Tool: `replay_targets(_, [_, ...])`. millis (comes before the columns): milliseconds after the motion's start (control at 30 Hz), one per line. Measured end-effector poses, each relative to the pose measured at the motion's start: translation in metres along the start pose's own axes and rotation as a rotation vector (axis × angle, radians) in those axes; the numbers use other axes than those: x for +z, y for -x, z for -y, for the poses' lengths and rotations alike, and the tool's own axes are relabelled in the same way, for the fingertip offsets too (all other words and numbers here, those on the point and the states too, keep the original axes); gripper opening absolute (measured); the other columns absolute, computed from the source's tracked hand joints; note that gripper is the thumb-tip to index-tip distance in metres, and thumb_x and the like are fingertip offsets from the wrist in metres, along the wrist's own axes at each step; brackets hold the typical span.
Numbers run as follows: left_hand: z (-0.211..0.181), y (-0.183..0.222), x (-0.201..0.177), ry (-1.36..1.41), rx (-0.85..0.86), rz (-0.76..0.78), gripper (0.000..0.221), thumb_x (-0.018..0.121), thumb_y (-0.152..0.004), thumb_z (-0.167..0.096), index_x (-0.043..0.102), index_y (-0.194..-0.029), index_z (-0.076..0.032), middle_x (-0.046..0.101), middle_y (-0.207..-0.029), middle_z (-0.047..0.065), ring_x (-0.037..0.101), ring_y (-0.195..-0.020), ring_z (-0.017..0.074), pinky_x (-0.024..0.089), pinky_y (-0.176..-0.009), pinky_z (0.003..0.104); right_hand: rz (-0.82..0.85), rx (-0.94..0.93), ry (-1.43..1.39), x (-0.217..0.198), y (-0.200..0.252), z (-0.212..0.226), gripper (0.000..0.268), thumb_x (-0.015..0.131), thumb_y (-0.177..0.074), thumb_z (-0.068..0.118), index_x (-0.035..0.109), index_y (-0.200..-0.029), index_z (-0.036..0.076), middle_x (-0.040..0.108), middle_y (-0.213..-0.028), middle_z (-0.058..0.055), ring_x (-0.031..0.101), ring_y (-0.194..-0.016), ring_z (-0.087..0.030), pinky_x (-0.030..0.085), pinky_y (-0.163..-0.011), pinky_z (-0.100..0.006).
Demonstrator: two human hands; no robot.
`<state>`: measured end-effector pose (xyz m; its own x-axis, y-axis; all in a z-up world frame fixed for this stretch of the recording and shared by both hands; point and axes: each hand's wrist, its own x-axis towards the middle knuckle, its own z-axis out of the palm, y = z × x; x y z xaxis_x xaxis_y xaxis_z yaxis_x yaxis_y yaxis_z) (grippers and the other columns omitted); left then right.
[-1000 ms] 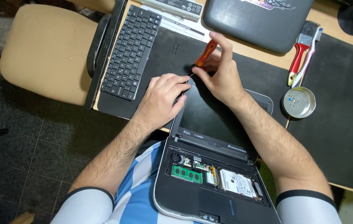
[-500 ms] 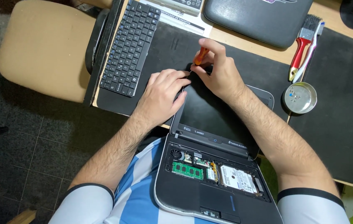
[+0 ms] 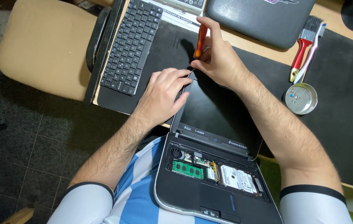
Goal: Removing the keyboard and internal screws from a small laptop for repair
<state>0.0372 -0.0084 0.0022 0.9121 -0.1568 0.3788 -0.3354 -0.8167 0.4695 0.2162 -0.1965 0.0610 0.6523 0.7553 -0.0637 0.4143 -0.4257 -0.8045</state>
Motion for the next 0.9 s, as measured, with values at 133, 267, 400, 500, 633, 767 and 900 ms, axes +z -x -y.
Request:
replay_targets(133, [0.0,0.0,-0.001,0.002,0.004,0.004,0.037,0.087,-0.111,-0.022,0.08,-0.144,-0.006,0.075,-0.16,0.01,0.068,-0.148,0.0347,0.053,-0.114,0.056,0.059,0.036,0.038,-0.005,-0.008,0.006,0.108,0.093,-0.106,-0.004,0.022,-0.183,0.023,0.082,-0.116,-0.013,0.084,-0.082,-0.024,0.07,-0.081,-0.038])
replay_targets(267, [-0.001,0.0,-0.004,0.014,0.004,0.03,0.046,0.09,-0.11,-0.031,0.079,-0.147,-0.006,0.074,-0.163,0.012,0.066,-0.15,0.0356,0.051,-0.117,0.057,0.075,0.074,-0.049,-0.008,-0.012,0.007,0.103,0.089,-0.106,-0.004,0.025,-0.182,0.023,0.083,-0.111,-0.015,0.089,-0.085,-0.023,0.073,-0.084,-0.034])
replay_targets(400, [-0.001,-0.001,-0.005,0.008,0.004,0.043,0.048,0.091,-0.11,-0.032,0.08,-0.147,-0.005,0.075,-0.163,0.013,0.066,-0.15,0.0353,0.052,-0.117,0.057,0.064,0.117,-0.085,-0.01,-0.01,0.008,0.108,0.093,-0.103,-0.003,0.028,-0.184,0.029,0.087,-0.107,-0.015,0.09,-0.088,-0.023,0.075,-0.09,-0.032])
replay_targets(500, [0.0,-0.001,-0.002,0.012,0.003,0.03,0.048,0.092,-0.108,-0.031,0.079,-0.147,-0.006,0.074,-0.161,0.011,0.066,-0.148,0.0357,0.051,-0.116,0.057,0.068,0.081,-0.091,-0.011,-0.009,0.005,0.117,0.099,-0.1,-0.003,0.027,-0.186,0.03,0.087,-0.106,-0.015,0.086,-0.088,-0.021,0.075,-0.09,-0.031])
replay_targets(633, [0.0,-0.001,-0.003,0.008,0.016,0.026,0.045,0.09,-0.109,-0.032,0.079,-0.145,-0.007,0.074,-0.163,0.01,0.067,-0.148,0.0348,0.05,-0.118,0.057,-0.039,0.011,-0.157,-0.006,-0.006,-0.01,0.113,0.091,-0.102,-0.008,0.025,-0.186,0.028,0.088,-0.109,-0.013,0.088,-0.085,-0.019,0.072,-0.089,-0.03])
replay_targets(767, [-0.001,-0.001,-0.005,0.014,0.001,0.049,0.047,0.091,-0.109,-0.032,0.079,-0.147,-0.006,0.075,-0.164,0.01,0.067,-0.15,0.0357,0.05,-0.119,0.058,-0.204,-0.081,-0.21,-0.017,0.012,-0.026,0.109,0.094,-0.108,-0.014,0.026,-0.183,0.027,0.08,-0.126,-0.018,0.087,-0.087,-0.019,0.073,-0.087,-0.03])
replay_targets(900, [-0.002,-0.002,-0.005,-0.002,-0.018,0.08,0.049,0.092,-0.108,-0.031,0.08,-0.148,-0.006,0.076,-0.164,0.011,0.066,-0.15,0.0357,0.049,-0.123,0.06,-0.316,-0.235,-0.236,-0.057,0.062,-0.024,0.083,0.076,-0.125,-0.024,0.025,-0.172,0.02,0.067,-0.138,-0.029,0.088,-0.101,-0.032,0.084,-0.102,-0.043])
